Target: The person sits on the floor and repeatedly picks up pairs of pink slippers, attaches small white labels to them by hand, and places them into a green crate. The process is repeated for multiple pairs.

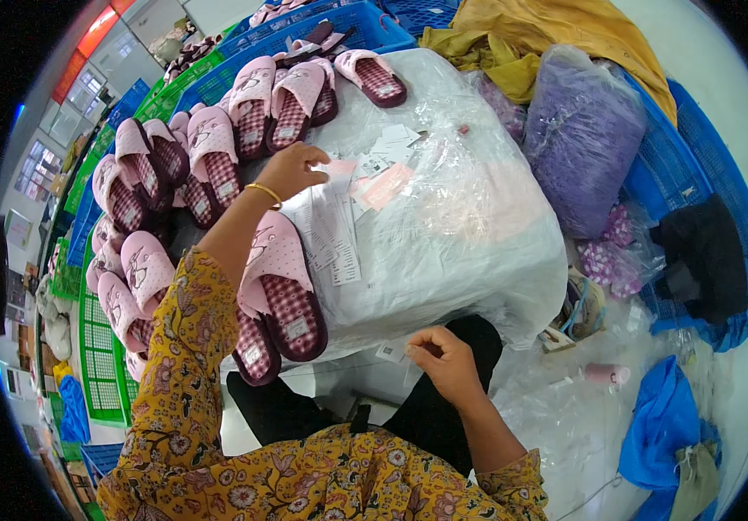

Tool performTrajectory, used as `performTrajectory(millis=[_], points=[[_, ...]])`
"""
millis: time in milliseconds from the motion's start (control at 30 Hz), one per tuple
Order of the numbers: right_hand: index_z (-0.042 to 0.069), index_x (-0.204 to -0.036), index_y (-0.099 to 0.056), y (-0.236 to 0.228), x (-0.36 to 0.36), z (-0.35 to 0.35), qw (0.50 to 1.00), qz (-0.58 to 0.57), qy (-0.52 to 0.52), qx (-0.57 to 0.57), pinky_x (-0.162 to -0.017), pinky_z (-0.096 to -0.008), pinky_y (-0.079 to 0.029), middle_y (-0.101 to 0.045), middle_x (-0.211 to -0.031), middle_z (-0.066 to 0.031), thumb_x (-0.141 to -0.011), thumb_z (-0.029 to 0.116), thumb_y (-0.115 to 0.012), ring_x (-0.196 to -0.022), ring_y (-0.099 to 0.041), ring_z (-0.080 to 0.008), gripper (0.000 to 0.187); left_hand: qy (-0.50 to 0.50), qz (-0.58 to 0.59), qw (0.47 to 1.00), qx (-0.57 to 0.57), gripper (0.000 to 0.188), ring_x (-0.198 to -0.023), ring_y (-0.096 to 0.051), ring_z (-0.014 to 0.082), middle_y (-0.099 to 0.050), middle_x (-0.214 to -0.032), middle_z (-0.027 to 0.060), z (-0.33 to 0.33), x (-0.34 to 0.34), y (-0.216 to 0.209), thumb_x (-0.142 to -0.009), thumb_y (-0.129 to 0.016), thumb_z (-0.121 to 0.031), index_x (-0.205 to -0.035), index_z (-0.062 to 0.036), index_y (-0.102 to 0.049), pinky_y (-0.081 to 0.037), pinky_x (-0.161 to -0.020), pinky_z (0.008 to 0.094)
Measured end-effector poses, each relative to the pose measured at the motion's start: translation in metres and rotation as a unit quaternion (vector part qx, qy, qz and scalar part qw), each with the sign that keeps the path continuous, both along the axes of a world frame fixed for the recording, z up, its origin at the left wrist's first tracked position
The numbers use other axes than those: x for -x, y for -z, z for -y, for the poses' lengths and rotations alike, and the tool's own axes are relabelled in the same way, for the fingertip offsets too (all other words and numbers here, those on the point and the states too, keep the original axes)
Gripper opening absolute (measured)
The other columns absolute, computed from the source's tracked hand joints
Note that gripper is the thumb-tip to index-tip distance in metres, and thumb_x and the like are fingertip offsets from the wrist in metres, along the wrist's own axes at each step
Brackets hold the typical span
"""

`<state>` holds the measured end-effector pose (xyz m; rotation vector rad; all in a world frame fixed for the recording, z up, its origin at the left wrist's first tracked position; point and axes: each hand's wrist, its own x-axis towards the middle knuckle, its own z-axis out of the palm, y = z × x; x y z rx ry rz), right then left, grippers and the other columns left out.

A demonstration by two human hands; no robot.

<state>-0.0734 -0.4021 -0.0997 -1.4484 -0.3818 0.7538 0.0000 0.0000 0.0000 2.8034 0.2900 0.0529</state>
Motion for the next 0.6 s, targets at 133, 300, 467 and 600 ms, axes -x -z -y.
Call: performTrajectory(millis=[133, 300, 467, 600], points=[[0.002, -0.093, -0.066, 0.003, -0.002, 0.005, 1.0, 0.013, 0.005, -0.008, -0.072, -0.0227, -0.047, -0.061, -0.086, 0.0008, -0.086, 0.008, -0.071, -0.078, -0.056, -0.0061, 0.01, 0.024, -0.012, 0.999, -0.039, 0.045, -0.109, -0.059, 0.0301, -0.061, -0.118, 0.0125, 0.027, -0.026, 0.013, -0.074, -0.075, -0.036, -0.114, -0.0162, -0.069, -0.049, -0.093, 0.0392], [0.002, -0.092, -0.065, 0.007, -0.007, 0.014, 1.0, 0.001, 0.016, -0.004, -0.072, -0.0222, -0.047, -0.061, -0.086, 0.001, -0.087, 0.008, -0.07, -0.077, -0.056, -0.006, 0.009, 0.029, 0.018, 0.997, -0.069, 0.046, -0.12, -0.051, 0.0299, -0.058, -0.124, 0.0104, 0.043, -0.045, 0.024, -0.075, -0.075, -0.038, -0.117, -0.0194, -0.069, -0.045, -0.099, 0.0425], [0.002, -0.092, -0.065, 0.005, -0.004, 0.013, 1.0, -0.019, 0.015, -0.012, -0.071, -0.022, -0.046, -0.061, -0.086, 0.0011, -0.088, 0.007, -0.069, -0.077, -0.056, -0.0057, 0.008, 0.027, 0.022, 0.996, -0.084, 0.046, -0.111, -0.055, 0.031, -0.062, -0.116, 0.0112, 0.04, -0.059, 0.038, -0.072, -0.077, -0.037, -0.109, -0.0121, -0.07, -0.046, -0.096, 0.0388], [0.002, -0.092, -0.065, 0.009, -0.003, 0.014, 1.0, -0.007, 0.013, -0.017, -0.07, -0.0224, -0.046, -0.061, -0.085, 0.0012, -0.088, 0.007, -0.069, -0.076, -0.055, -0.0059, 0.008, -0.034, 0.011, 0.999, -0.008, 0.052, -0.104, -0.059, 0.0322, -0.063, -0.112, 0.015, 0.038, -0.068, 0.04, -0.063, -0.081, -0.033, -0.106, -0.0056, -0.069, -0.048, -0.092, 0.037]])
